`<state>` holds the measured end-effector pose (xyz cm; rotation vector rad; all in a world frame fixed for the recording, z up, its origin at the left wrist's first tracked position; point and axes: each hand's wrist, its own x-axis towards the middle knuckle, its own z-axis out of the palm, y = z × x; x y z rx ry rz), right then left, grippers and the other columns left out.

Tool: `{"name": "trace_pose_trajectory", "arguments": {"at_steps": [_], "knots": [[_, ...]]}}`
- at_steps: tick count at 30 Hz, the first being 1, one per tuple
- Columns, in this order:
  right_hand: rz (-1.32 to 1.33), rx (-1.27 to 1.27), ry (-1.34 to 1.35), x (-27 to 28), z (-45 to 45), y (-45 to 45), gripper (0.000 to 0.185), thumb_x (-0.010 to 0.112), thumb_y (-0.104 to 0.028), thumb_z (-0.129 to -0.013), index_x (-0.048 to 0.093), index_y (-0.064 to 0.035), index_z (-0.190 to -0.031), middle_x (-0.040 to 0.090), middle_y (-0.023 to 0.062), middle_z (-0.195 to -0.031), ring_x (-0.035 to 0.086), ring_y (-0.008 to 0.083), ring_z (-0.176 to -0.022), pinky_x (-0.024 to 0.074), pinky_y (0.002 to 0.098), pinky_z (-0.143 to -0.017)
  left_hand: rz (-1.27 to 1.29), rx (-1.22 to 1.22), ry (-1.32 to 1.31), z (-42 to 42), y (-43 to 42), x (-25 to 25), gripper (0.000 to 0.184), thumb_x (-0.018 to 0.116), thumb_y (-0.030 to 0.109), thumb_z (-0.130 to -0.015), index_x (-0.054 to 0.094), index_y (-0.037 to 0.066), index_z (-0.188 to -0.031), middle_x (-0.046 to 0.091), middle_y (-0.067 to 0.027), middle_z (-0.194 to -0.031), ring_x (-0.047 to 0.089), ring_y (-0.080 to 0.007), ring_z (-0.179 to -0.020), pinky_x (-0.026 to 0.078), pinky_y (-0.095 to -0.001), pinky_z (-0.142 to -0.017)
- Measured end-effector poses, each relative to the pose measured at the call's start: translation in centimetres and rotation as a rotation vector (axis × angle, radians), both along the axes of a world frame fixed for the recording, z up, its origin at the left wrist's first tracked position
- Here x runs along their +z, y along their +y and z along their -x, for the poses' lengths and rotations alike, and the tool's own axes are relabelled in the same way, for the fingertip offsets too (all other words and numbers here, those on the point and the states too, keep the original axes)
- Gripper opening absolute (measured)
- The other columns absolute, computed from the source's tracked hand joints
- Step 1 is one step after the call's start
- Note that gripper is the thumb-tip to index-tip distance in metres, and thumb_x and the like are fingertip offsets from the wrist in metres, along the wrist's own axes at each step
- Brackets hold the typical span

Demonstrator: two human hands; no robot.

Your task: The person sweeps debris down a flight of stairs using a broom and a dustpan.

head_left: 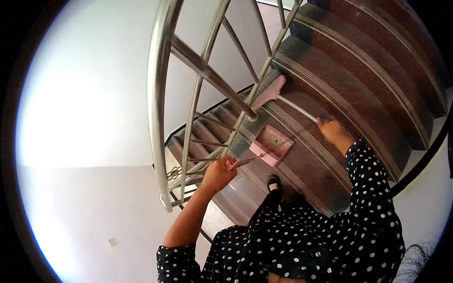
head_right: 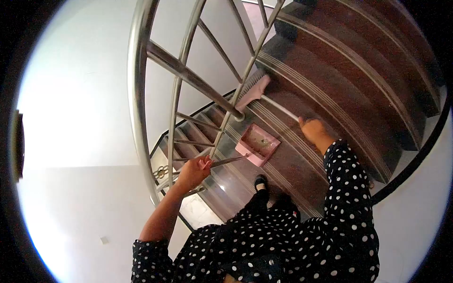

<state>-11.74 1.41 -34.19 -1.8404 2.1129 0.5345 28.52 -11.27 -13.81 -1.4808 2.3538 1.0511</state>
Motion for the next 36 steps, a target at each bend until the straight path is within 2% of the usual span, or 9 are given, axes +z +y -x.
{"name": "trace_pose_trajectory", "arguments": {"at_steps": [1,3,12,14,18,24,27,32,36], "knots": [[0.025,-0.015,-0.003,-0.7,0.3,-0.2,0.049,0.045,-0.017,-0.091,0.036,0.0023,-0.135,0.066,0.0192,-0.089,0.065,0.0295,-0.078,0.0526,0.0411,-0.061,0.001,-0.007,-0.001,0.0,0.3,0.0,0.030,0.063,0.020,-0.073,0.062,0.004,-0.099,0.065,-0.0206,-0.084,0.063,-0.0363,-0.081,0.049,-0.0413,-0.072],[-0.022,0.083,0.078,-0.8,1.8,-0.7,0.060,0.047,-0.011,-0.090,0.019,-0.0020,-0.143,0.063,0.0177,-0.093,0.064,0.0315,-0.076,0.0521,0.0395,-0.059,0.005,0.005,-0.016,0.3,1.0,0.2,0.030,0.063,0.019,-0.073,0.062,0.004,-0.099,0.065,-0.0206,-0.085,0.063,-0.0360,-0.082,0.048,-0.0410,-0.073],[-0.003,-0.046,-0.017,-1.0,1.5,-5.1,0.058,0.052,-0.009,-0.088,0.030,-0.0063,-0.142,0.065,0.0161,-0.095,0.064,0.0296,-0.086,0.0507,0.0397,-0.071,0.041,0.066,0.010,0.4,4.5,-0.1,0.030,0.063,0.019,-0.074,0.063,0.005,-0.100,0.065,-0.0200,-0.085,0.063,-0.0357,-0.081,0.048,-0.0402,-0.073],[-0.017,-0.200,-0.077,-0.4,1.7,-5.7,0.052,0.049,-0.008,-0.090,0.034,-0.0075,-0.140,0.065,0.0151,-0.100,0.063,0.0310,-0.092,0.0491,0.0424,-0.078,0.012,0.067,0.023,1.0,4.1,0.0,0.028,0.063,0.020,-0.075,0.062,0.004,-0.098,0.064,-0.0208,-0.083,0.063,-0.0362,-0.078,0.048,-0.0409,-0.071],[-0.036,-0.137,-0.139,3.5,1.8,-4.8,0.051,0.046,-0.007,-0.090,0.034,-0.0079,-0.140,0.064,0.0152,-0.106,0.061,0.0327,-0.097,0.0479,0.0434,-0.082,0.042,0.022,0.048,-0.8,2.5,-0.9,0.029,0.063,0.020,-0.074,0.062,0.003,-0.098,0.065,-0.0203,-0.083,0.063,-0.0359,-0.078,0.048,-0.0405,-0.071],[-0.297,-0.292,-0.211,10.7,0.5,1.5,0.057,0.046,-0.007,-0.089,0.030,-0.0103,-0.143,0.058,0.0189,-0.117,0.058,0.0336,-0.103,0.0477,0.0413,-0.086,0.001,0.038,0.052,-1.6,1.3,-1.4,0.030,0.063,0.022,-0.076,0.062,0.002,-0.098,0.065,-0.0201,-0.084,0.063,-0.0357,-0.079,0.048,-0.0398,-0.072],[-0.283,-0.300,-0.178,11.8,0.0,7.2,0.058,0.050,-0.009,-0.088,0.030,-0.0107,-0.143,0.061,0.0199,-0.108,0.061,0.0340,-0.096,0.0503,0.0419,-0.078,-0.006,0.099,0.111,-2.1,1.5,-0.7,0.031,0.063,0.023,-0.077,0.062,0.002,-0.099,0.065,-0.0201,-0.085,0.063,-0.0351,-0.081,0.048,-0.0392,-0.074],[-0.322,-0.300,-0.259,12.5,-0.3,15.4,0.060,0.051,-0.010,-0.088,0.029,-0.0126,-0.144,0.062,0.0192,-0.107,0.062,0.0326,-0.093,0.0496,0.0419,-0.077,-0.064,0.051,0.070,-3.3,2.4,0.3,0.028,0.063,0.019,-0.076,0.062,0.002,-0.099,0.065,-0.0202,-0.084,0.064,-0.0329,-0.079,0.049,-0.0377,-0.073],[-0.311,-0.430,-0.217,16.3,-2.0,15.3,0.060,0.050,-0.010,-0.088,0.028,-0.0134,-0.144,0.062,0.0183,-0.107,0.062,0.0319,-0.094,0.0491,0.0417,-0.078,0.007,-0.014,0.108,-3.4,2.9,-0.6,0.026,0.062,0.018,-0.074,0.062,0.002,-0.096,0.064,-0.0205,-0.081,0.063,-0.0348,-0.078,0.048,-0.0388,-0.071]]}}
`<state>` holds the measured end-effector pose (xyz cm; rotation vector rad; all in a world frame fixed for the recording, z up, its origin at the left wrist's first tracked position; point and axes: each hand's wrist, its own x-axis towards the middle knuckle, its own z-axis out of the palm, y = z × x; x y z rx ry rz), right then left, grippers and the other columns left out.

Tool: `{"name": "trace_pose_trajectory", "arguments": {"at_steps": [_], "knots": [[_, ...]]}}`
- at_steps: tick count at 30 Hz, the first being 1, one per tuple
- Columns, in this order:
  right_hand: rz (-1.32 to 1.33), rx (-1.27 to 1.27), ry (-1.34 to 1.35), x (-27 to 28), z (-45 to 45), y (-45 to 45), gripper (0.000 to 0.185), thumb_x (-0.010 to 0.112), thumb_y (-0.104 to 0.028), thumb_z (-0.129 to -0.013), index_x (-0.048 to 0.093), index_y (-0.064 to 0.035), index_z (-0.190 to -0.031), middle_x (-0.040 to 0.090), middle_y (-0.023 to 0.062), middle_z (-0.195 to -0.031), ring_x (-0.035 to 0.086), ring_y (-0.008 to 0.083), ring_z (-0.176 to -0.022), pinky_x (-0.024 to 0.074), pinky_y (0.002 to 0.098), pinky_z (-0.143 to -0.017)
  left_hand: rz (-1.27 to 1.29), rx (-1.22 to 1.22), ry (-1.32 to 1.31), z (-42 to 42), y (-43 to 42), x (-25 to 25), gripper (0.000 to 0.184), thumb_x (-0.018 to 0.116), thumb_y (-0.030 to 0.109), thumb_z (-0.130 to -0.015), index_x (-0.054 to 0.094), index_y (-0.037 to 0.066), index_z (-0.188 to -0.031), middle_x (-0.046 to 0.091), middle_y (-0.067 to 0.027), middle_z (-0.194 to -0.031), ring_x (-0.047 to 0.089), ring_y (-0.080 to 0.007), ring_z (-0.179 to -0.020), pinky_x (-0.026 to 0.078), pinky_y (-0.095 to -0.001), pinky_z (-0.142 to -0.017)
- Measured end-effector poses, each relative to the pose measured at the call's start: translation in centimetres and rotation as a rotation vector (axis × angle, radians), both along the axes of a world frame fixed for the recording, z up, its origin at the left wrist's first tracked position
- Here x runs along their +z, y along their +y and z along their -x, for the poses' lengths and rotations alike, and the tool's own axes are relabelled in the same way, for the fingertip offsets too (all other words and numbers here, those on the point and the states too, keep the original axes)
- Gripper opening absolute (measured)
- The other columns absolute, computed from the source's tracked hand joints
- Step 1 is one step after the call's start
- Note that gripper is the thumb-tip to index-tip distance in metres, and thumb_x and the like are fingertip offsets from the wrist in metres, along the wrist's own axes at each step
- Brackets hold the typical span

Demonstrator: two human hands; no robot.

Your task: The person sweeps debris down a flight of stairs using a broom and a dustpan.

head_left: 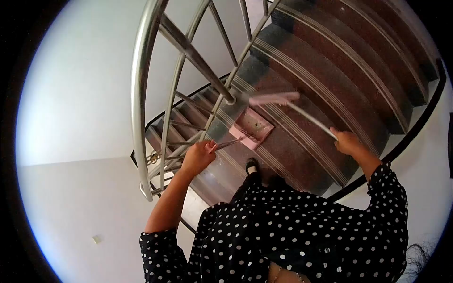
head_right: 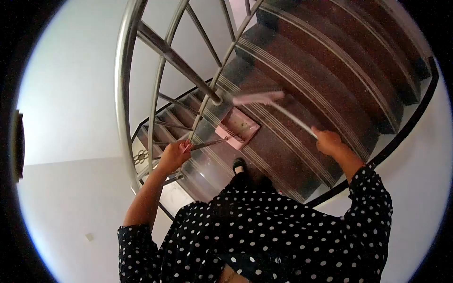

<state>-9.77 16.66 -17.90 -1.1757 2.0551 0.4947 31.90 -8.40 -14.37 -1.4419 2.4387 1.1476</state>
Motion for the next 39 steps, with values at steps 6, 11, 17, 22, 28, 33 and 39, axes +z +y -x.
{"name": "trace_pose_trajectory", "arguments": {"at_steps": [6,11,17,22,28,33,39], "knots": [[-0.011,-0.237,-0.009,-9.2,-2.0,0.4,0.062,0.050,-0.013,-0.089,0.025,-0.0133,-0.145,0.060,0.0200,-0.110,0.061,0.0304,-0.096,0.0489,0.0404,-0.080,0.062,-0.046,0.006,1.4,0.0,-0.9,0.026,0.063,0.021,-0.073,0.061,0.002,-0.091,0.063,-0.0222,-0.082,0.061,-0.0393,-0.080,0.048,-0.0437,-0.071],[-0.031,-0.587,-0.319,-9.2,-10.2,3.3,0.068,0.052,-0.010,-0.086,0.020,-0.0091,-0.146,0.057,0.0224,-0.114,0.060,0.0336,-0.098,0.0489,0.0403,-0.082,0.064,-0.119,-0.015,1.9,-0.6,-1.5,0.026,0.063,0.020,-0.072,0.061,0.002,-0.090,0.063,-0.0225,-0.083,0.060,-0.0400,-0.082,0.049,-0.0453,-0.072],[0.043,-0.278,-0.357,-8.0,-13.1,7.4,0.071,0.056,-0.014,-0.085,0.021,-0.0110,-0.146,0.059,0.0222,-0.108,0.062,0.0324,-0.092,0.0489,0.0409,-0.080,-0.026,-0.063,0.013,3.0,-0.6,-1.7,0.027,0.064,0.022,-0.072,0.061,0.001,-0.089,0.063,-0.0222,-0.084,0.061,-0.0390,-0.081,0.049,-0.0429,-0.074],[0.003,-0.280,-0.228,-3.9,-12.1,8.4,0.068,0.053,-0.016,-0.086,0.021,-0.0128,-0.146,0.063,0.0200,-0.098,0.063,0.0327,-0.086,0.0494,0.0431,-0.076,0.020,-0.122,0.007,3.5,-0.7,-1.7,0.027,0.063,0.019,-0.074,0.061,-0.001,-0.092,0.064,-0.0215,-0.085,0.062,-0.0371,-0.082,0.050,-0.0399,-0.074],[0.052,-0.420,-0.127,-5.6,-11.1,7.6,0.065,0.051,-0.013,-0.085,0.024,-0.0081,-0.144,0.062,0.0213,-0.101,0.063,0.0331,-0.091,0.0493,0.0443,-0.078,0.002,-0.080,-0.044,4.1,0.1,-0.4,0.027,0.061,0.017,-0.076,0.062,-0.002,-0.095,0.065,-0.0217,-0.089,0.064,-0.0352,-0.084,0.050,-0.0379,-0.074],[0.126,-0.485,-0.344,-7.4,-14.9,8.5,0.069,0.056,-0.012,-0.081,0.027,-0.0045,-0.143,0.060,0.0222,-0.110,0.062,0.0335,-0.093,0.0485,0.0401,-0.082,0.060,-0.088,-0.138,4.9,0.7,0.2,0.024,0.060,0.017,-0.077,0.061,-0.003,-0.090,0.066,-0.0202,-0.088,0.066,-0.0312,-0.083,0.050,-0.0365,-0.074],[0.288,-0.455,-0.423,-5.2,-15.0,12.2,0.067,0.055,-0.014,-0.081,0.028,-0.0079,-0.143,0.059,0.0208,-0.113,0.062,0.0335,-0.094,0.0490,0.0412,-0.081,0.007,-0.116,0.005,3.7,-1.7,-3.9,0.027,0.062,0.018,-0.069,0.059,-0.005,-0.083,0.062,-0.0173,-0.068,0.060,-0.0298,-0.060,0.048,-0.0388,-0.060]]}}
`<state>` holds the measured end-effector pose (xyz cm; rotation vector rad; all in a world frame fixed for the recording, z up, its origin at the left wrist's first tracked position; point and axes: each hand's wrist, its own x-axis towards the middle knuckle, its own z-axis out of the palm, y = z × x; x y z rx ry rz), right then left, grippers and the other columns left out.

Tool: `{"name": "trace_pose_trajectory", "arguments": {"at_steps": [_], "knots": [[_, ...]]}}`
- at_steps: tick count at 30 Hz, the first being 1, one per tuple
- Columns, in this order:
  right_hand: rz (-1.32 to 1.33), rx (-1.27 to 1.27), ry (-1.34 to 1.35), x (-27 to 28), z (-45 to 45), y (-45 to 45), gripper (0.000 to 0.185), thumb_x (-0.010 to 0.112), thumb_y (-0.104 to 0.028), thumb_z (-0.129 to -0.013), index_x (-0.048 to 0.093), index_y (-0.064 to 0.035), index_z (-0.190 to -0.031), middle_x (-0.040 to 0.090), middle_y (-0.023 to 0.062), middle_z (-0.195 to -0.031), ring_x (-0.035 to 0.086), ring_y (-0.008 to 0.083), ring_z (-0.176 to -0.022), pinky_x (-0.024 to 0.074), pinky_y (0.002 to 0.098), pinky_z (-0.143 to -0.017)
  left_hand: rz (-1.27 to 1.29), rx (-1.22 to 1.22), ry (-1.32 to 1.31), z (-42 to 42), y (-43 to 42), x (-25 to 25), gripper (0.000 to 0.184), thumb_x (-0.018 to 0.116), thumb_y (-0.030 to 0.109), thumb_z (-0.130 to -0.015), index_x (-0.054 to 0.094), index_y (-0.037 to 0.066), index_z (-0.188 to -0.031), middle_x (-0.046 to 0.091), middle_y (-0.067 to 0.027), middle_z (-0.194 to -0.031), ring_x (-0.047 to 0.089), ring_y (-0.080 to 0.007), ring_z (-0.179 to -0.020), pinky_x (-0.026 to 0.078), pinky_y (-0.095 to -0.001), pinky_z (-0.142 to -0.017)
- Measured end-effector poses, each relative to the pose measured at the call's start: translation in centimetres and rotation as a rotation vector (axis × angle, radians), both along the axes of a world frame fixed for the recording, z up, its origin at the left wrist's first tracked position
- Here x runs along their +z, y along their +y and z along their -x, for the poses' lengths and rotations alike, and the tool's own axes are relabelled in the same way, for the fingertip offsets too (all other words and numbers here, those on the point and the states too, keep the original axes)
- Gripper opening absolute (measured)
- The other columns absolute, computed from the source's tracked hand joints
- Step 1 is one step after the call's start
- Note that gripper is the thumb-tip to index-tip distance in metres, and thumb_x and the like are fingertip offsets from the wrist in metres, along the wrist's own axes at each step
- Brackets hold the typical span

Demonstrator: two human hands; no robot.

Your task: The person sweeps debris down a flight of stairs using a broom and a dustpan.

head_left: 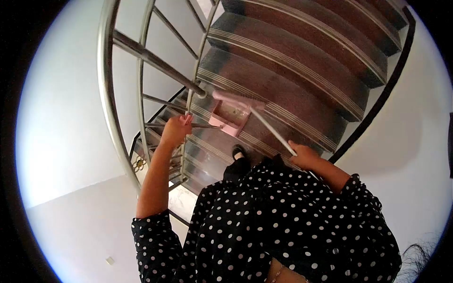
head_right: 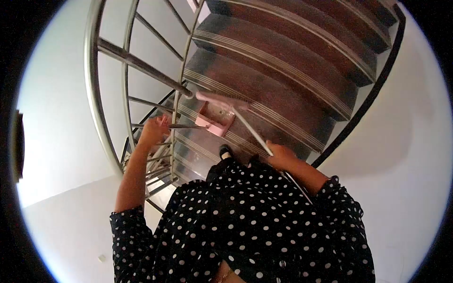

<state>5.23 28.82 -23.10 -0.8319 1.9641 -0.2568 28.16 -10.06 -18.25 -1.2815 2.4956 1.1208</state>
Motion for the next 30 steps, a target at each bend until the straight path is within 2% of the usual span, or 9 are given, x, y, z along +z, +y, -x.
{"name": "trace_pose_trajectory", "arguments": {"at_steps": [6,9,12,14,16,22,24,25,30], "knots": [[-0.179,-0.125,0.157,0.6,1.9,2.7,0.073,0.058,-0.015,-0.079,0.025,-0.0067,-0.144,0.061,0.0231,-0.105,0.062,0.0352,-0.091,0.0490,0.0429,-0.079,0.185,-0.279,0.010,-0.9,-1.3,-1.9,0.021,0.059,0.015,-0.072,0.059,-0.003,-0.081,0.060,-0.0161,-0.064,0.059,-0.0240,-0.053,0.047,-0.0352,-0.052],[-0.128,-0.154,0.045,-0.9,0.1,2.3,0.068,0.057,-0.013,-0.079,0.029,-0.0032,-0.141,0.061,0.0231,-0.106,0.062,0.0363,-0.093,0.0483,0.0445,-0.080,-0.110,0.022,0.150,-1.0,-2.1,-3.6,0.021,0.059,0.017,-0.075,0.059,-0.003,-0.080,0.061,-0.0131,-0.063,0.058,-0.0193,-0.051,0.045,-0.0332,-0.049],[-0.044,-0.114,0.026,-4.1,-2.1,3.1,0.061,0.057,-0.011,-0.080,0.036,-0.0013,-0.136,0.060,0.0242,-0.108,0.062,0.0355,-0.097,0.0476,0.0438,-0.082,0.052,-0.070,-0.064,0.5,-0.3,0.2,0.020,0.058,0.018,-0.077,0.060,-0.001,-0.079,0.063,-0.0117,-0.065,0.058,-0.0190,-0.053,0.045,-0.0331,-0.049],[0.143,-0.077,-0.115,-4.3,-2.5,2.4,0.062,0.059,-0.011,-0.080,0.036,-0.0037,-0.137,0.060,0.0241,-0.110,0.062,0.0337,-0.098,0.0472,0.0420,-0.084,0.957,-1.057,-0.033,-0.7,-2.4,-2.0,0.019,0.056,0.017,-0.077,0.060,0.000,-0.081,0.064,-0.0115,-0.067,0.060,-0.0192,-0.056,0.046,-0.0334,-0.051],[0.231,-0.099,-0.075,-5.7,-3.3,3.0,0.064,0.059,-0.011,-0.080,0.035,-0.0057,-0.139,0.059,0.0238,-0.112,0.062,0.0330,-0.097,0.0473,0.0411,-0.084,-0.006,0.034,0.025,1.0,0.7,1.0,0.018,0.055,0.016,-0.077,0.060,0.000,-0.083,0.064,-0.0107,-0.067,0.060,-0.0193,-0.057,0.047,-0.0336,-0.051],[-0.015,-0.196,-0.050,1.4,-2.0,5.4,0.072,0.061,-0.016,-0.080,0.027,-0.0108,-0.144,0.058,0.0233,-0.116,0.061,0.0324,-0.097,0.0473,0.0412,-0.084,-0.044,0.017,-0.007,0.3,-1.5,-0.7,0.020,0.056,0.015,-0.073,0.059,-0.001,-0.084,0.063,-0.0111,-0.067,0.058,-0.0195,-0.054,0.045,-0.0322,-0.049],[-0.106,-0.195,-0.032,3.0,-1.3,7.1,0.073,0.061,-0.018,-0.080,0.026,-0.0112,-0.144,0.058,0.0229,-0.114,0.061,0.0326,-0.098,0.0473,0.0420,-0.084,0.459,-0.711,-0.195,-0.8,-2.6,-1.9,0.029,0.055,0.026,-0.090,0.059,-0.003,-0.092,0.067,-0.0102,-0.082,0.063,-0.0169,-0.072,0.051,-0.0309,-0.068],[-0.198,-0.193,0.025,3.4,-1.1,7.7,0.074,0.061,-0.018,-0.081,0.025,-0.0106,-0.145,0.059,0.0225,-0.113,0.061,0.0332,-0.096,0.0476,0.0424,-0.083,0.000,-0.051,-0.096,0.0,-0.9,-0.6,0.026,0.056,0.023,-0.089,0.059,-0.002,-0.092,0.065,-0.0077,-0.075,0.064,-0.0173,-0.070,0.051,-0.0309,-0.064],[-0.283,-0.166,0.119,0.8,-1.3,10.0,0.073,0.059,-0.016,-0.082,0.023,-0.0071,-0.144,0.060,0.0220,-0.110,0.063,0.0340,-0.091,0.0482,0.0434,-0.081,-0.046,-0.023,-0.134,1.6,0.8,2.4,0.027,0.060,0.023,-0.084,0.057,-0.002,-0.095,0.065,-0.0085,-0.078,0.065,-0.0160,-0.070,0.048,-0.0298,-0.056]]}}
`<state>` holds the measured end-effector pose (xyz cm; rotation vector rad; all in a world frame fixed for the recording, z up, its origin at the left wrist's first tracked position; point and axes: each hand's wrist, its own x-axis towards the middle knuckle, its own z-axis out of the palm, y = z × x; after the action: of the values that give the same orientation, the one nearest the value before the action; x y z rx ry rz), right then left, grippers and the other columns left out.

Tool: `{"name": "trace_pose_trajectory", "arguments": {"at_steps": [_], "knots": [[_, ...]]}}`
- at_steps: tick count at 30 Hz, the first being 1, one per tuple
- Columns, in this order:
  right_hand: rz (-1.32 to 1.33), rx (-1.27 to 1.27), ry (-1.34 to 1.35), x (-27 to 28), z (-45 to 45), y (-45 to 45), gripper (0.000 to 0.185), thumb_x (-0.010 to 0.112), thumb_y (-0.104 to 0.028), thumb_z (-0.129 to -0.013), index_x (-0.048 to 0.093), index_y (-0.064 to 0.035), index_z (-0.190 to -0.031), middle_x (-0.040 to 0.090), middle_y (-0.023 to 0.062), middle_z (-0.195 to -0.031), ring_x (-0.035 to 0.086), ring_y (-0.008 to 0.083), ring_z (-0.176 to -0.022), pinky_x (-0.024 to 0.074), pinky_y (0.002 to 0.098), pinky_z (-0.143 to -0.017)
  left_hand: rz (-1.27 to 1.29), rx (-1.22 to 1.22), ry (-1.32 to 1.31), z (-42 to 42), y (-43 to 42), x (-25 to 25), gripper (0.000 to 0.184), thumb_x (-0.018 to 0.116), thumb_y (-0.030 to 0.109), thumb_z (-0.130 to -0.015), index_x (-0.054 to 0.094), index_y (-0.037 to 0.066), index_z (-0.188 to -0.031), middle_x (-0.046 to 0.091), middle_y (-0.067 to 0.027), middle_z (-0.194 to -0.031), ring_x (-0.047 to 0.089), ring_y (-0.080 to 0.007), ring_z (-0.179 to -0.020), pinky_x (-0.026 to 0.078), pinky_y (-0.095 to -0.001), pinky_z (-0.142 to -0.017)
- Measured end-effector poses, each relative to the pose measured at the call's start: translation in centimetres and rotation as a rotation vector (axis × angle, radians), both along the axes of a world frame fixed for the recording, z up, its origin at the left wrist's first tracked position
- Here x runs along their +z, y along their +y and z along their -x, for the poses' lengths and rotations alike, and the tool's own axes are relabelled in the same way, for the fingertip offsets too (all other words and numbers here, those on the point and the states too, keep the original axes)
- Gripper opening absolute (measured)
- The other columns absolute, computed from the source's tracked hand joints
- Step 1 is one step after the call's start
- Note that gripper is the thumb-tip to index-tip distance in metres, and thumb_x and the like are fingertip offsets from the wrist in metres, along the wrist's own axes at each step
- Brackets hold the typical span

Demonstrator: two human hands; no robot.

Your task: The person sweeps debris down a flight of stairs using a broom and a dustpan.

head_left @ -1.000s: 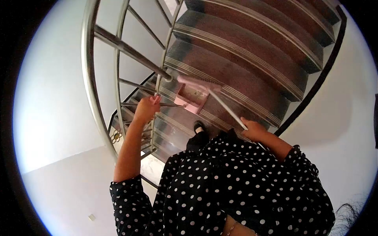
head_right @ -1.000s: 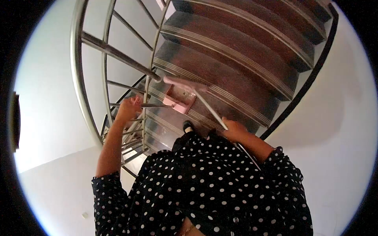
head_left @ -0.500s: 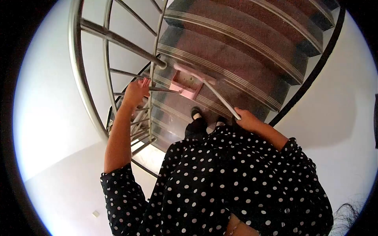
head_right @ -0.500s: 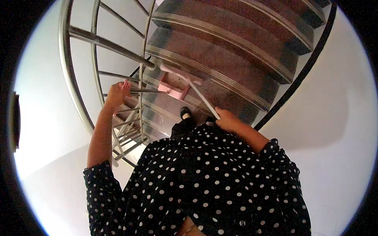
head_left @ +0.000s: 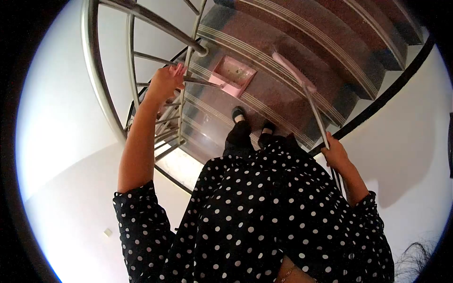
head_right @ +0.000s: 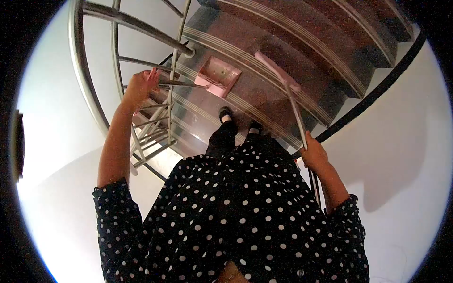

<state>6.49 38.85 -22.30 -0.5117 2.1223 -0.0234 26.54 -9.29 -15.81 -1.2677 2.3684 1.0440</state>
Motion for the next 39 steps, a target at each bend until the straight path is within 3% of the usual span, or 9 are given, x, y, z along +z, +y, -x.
{"name": "trace_pose_trajectory", "arguments": {"at_steps": [3,6,8,9,18,24,34,35,39], "knots": [[0.006,-0.189,-0.201,0.6,-1.0,-0.4,0.070,0.057,-0.013,-0.082,0.024,-0.0049,-0.144,0.057,0.0221,-0.116,0.061,0.0325,-0.097,0.0469,0.0415,-0.086,-0.039,0.119,-0.018,-0.6,-0.9,-1.5,0.029,0.059,0.026,-0.086,0.057,-0.001,-0.096,0.066,-0.0091,-0.080,0.066,-0.0170,-0.072,0.048,-0.0300,-0.057],[0.174,-0.118,-0.209,0.0,-1.9,1.2,0.070,0.058,-0.013,-0.082,0.025,-0.0051,-0.143,0.053,0.0233,-0.123,0.058,0.0327,-0.104,0.0449,0.0384,-0.090,0.295,-0.656,0.151,-2.4,-4.1,-5.1,0.031,0.059,0.026,-0.086,0.058,-0.001,-0.101,0.066,-0.0101,-0.081,0.066,-0.0181,-0.073,0.047,-0.0291,-0.057],[0.197,-0.125,-0.223,0.7,-2.9,1.9,0.070,0.058,-0.012,-0.082,0.026,-0.0071,-0.143,0.050,0.0246,-0.127,0.057,0.0335,-0.107,0.0435,0.0365,-0.092,0.017,0.055,0.035,0.3,0.2,-0.3,0.030,0.060,0.023,-0.085,0.058,-0.001,-0.102,0.066,-0.0096,-0.080,0.066,-0.0174,-0.071,0.044,-0.0276,-0.055],[0.235,-0.116,-0.243,1.0,-3.3,2.3,0.069,0.059,-0.013,-0.082,0.027,-0.0085,-0.143,0.051,0.0246,-0.126,0.057,0.0337,-0.107,0.0436,0.0369,-0.092,-0.023,0.137,0.045,0.8,1.3,0.5,0.032,0.060,0.026,-0.085,0.058,-0.001,-0.102,0.067,-0.0092,-0.081,0.066,-0.0162,-0.071,0.044,-0.0282,-0.054],[0.047,-0.226,-0.343,0.2,-8.4,4.1,0.068,0.056,-0.016,-0.085,0.022,-0.0138,-0.144,0.062,0.0242,-0.101,0.062,0.0377,-0.092,0.0484,0.0455,-0.082,-0.030,0.020,0.120,-0.5,1.1,0.4,0.047,0.057,0.036,-0.085,0.055,-0.003,-0.111,0.066,-0.0113,-0.083,0.056,-0.0127,-0.057,0.043,-0.0258,-0.053],[0.026,-0.171,-0.117,-4.1,-14.8,7.2,0.068,0.057,-0.020,-0.082,0.027,-0.0115,-0.142,0.064,0.0224,-0.090,0.064,0.0363,-0.082,0.0496,0.0455,-0.075,-0.161,0.041,0.265,-3.4,0.0,0.2,0.019,0.059,0.024,-0.083,0.055,0.006,-0.090,0.064,-0.0078,-0.071,0.040,-0.0042,-0.039,0.030,-0.0184,-0.035],[0.210,-1.050,-0.158,-2.9,-26.0,11.1,0.062,0.058,-0.002,-0.079,0.037,-0.0005,-0.137,0.048,0.0043,-0.063,0.047,0.0134,-0.045,0.0429,0.0284,-0.038,-0.275,-0.023,0.299,-8.2,-0.3,0.6,0.017,0.059,0.023,-0.083,0.053,0.007,-0.089,0.062,-0.0075,-0.070,0.038,-0.0036,-0.036,0.029,-0.0172,-0.031],[0.236,-1.084,-0.151,-3.3,-26.2,11.5,0.043,0.058,-0.003,-0.079,0.049,0.0001,-0.121,0.049,0.0050,-0.062,0.046,0.0134,-0.043,0.0407,0.0276,-0.036,-0.283,-0.025,0.307,-8.6,-0.5,0.5,0.017,0.059,0.023,-0.083,0.053,0.007,-0.089,0.062,-0.0075,-0.070,0.038,-0.0036,-0.036,0.029,-0.0172,-0.031],[0.194,-1.250,-0.158,-7.4,-25.3,13.2,0.014,0.058,-0.009,-0.081,0.047,-0.0031,-0.074,0.051,0.0081,-0.058,0.046,0.0175,-0.041,0.0391,0.0320,-0.035,-0.274,-0.039,0.318,-10.2,-0.4,0.1,0.021,0.060,0.024,-0.082,0.054,0.007,-0.091,0.062,-0.0067,-0.070,0.039,-0.0038,-0.039,0.030,-0.0176,-0.034]]}}
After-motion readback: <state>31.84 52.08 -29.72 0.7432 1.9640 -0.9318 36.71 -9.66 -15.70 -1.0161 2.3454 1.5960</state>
